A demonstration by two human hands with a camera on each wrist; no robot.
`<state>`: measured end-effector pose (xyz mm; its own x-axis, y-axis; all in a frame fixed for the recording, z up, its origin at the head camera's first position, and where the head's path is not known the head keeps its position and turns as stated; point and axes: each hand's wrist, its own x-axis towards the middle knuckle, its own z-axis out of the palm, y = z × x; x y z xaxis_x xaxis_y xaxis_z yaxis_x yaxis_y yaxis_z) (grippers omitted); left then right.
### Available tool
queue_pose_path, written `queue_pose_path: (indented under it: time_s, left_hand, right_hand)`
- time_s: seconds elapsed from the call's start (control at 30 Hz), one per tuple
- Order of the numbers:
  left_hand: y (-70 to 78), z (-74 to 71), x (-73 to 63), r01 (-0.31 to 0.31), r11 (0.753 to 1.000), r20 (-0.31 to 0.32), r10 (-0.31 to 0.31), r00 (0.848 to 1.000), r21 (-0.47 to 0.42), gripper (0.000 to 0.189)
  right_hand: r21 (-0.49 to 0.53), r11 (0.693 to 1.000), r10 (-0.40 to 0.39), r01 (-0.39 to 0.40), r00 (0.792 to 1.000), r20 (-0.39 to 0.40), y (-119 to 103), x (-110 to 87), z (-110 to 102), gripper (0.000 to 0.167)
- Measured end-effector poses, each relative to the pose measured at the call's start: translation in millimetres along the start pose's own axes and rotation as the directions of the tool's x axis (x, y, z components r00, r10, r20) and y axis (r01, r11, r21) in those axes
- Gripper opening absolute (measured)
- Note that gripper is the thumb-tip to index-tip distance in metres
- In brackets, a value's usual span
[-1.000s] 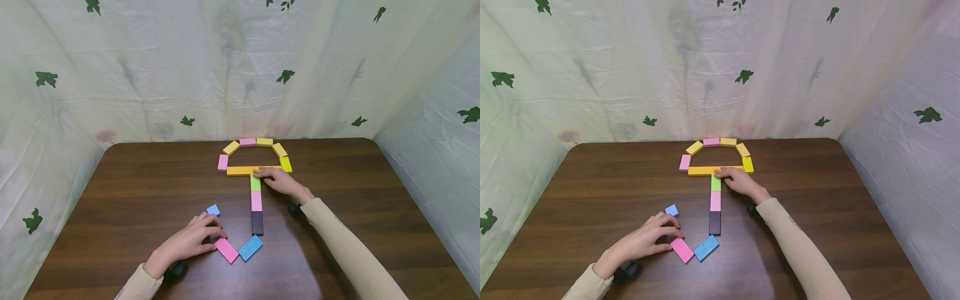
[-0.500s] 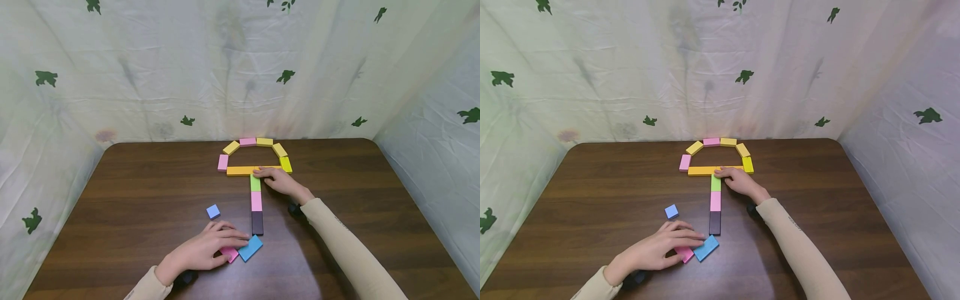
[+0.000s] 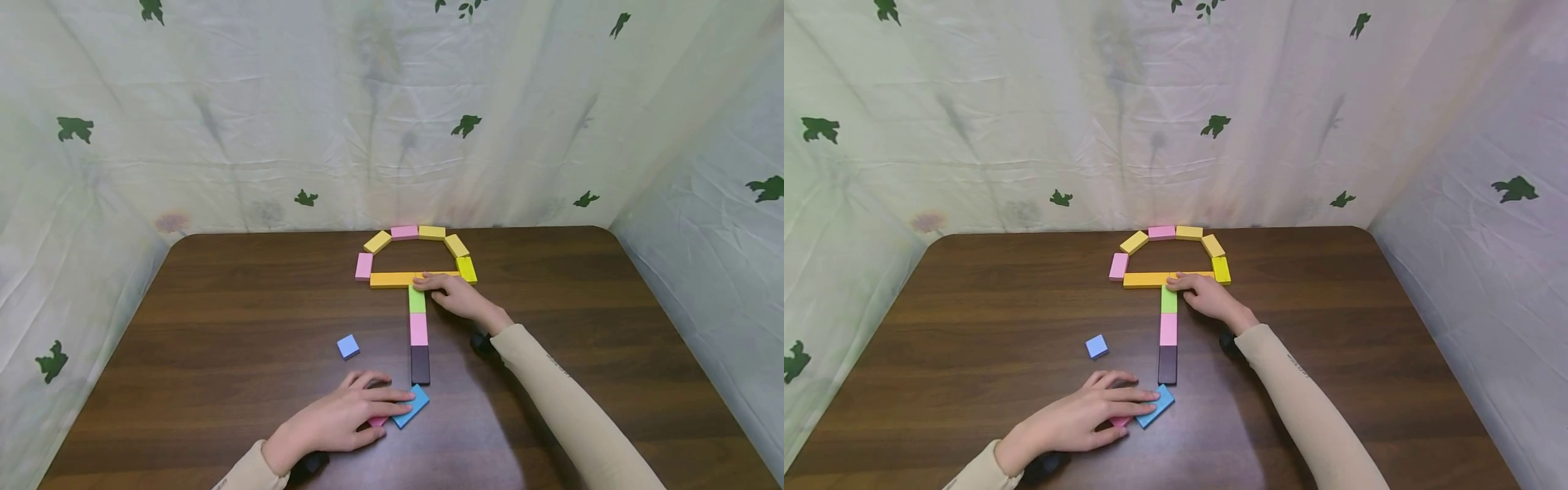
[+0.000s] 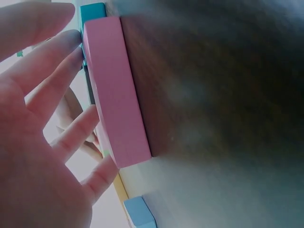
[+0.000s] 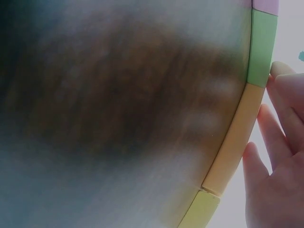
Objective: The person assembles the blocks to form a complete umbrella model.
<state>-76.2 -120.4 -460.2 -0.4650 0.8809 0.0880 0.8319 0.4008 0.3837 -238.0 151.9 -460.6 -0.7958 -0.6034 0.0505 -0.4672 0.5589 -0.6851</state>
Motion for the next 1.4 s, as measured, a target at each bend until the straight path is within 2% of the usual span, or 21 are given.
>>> queue_pose_path:
  time_s: [0.37, 0.47, 0.57, 0.67, 0.73, 0.83, 1.13, 1.4]
  left_hand:
    - [2.0, 2.2, -3.0, 0.007, 1.000, -0.015, -0.007, 1.000, 0.010, 0.044]
    - [2.1, 2.0, -3.9, 0.013, 1.000, -0.018, -0.013, 1.000, -0.011, 0.047]
    - [0.1, 1.2, -5.8, 0.023, 0.999, -0.052, -0.025, 0.998, -0.049, 0.054]
    - [-3.8, -0.4, -9.3, 0.028, 0.997, -0.114, -0.037, 0.993, -0.074, 0.058]
    - [-7.0, -1.5, -12.0, 0.029, 0.997, -0.152, -0.039, 0.988, -0.069, 0.056]
    - [-11.0, -2.4, -15.6, 0.042, 0.998, -0.177, -0.051, 0.983, -0.054, 0.050]
    - [-15.1, -1.2, -17.4, 0.106, 0.993, -0.157, -0.113, 0.981, -0.057, 0.028]
    - [-14.6, -1.1, -18.0, 0.130, 0.990, -0.142, -0.137, 0.980, -0.055, 0.023]
  right_hand:
    - [-0.004, 1.000, -0.007, 0.007, 1.000, -0.003, -0.8, -0.6, -0.1, 0.040]
    - [0.002, 1.000, -0.006, 0.006, 1.000, -0.002, -0.1, -0.4, 0.3, 0.040]
    - [0.010, 1.000, -0.004, 0.004, 1.000, 0.000, 0.2, -0.3, 0.3, 0.040]
    - [0.008, 1.000, -0.003, 0.003, 1.000, 0.002, 0.4, -0.5, 0.1, 0.040]
    - [0.003, 1.000, 0.002, -0.002, 1.000, 0.003, 0.6, -0.4, 0.1, 0.041]
    - [-0.007, 1.000, 0.002, -0.002, 1.000, 0.003, 1.4, -0.1, 0.3, 0.041]
    - [-0.004, 1.000, 0.010, -0.010, 1.000, 0.009, 1.0, 0.2, 0.5, 0.041]
    - [-0.008, 1.000, 0.025, -0.025, 1.000, 0.006, 0.3, 0.5, 0.2, 0.041]
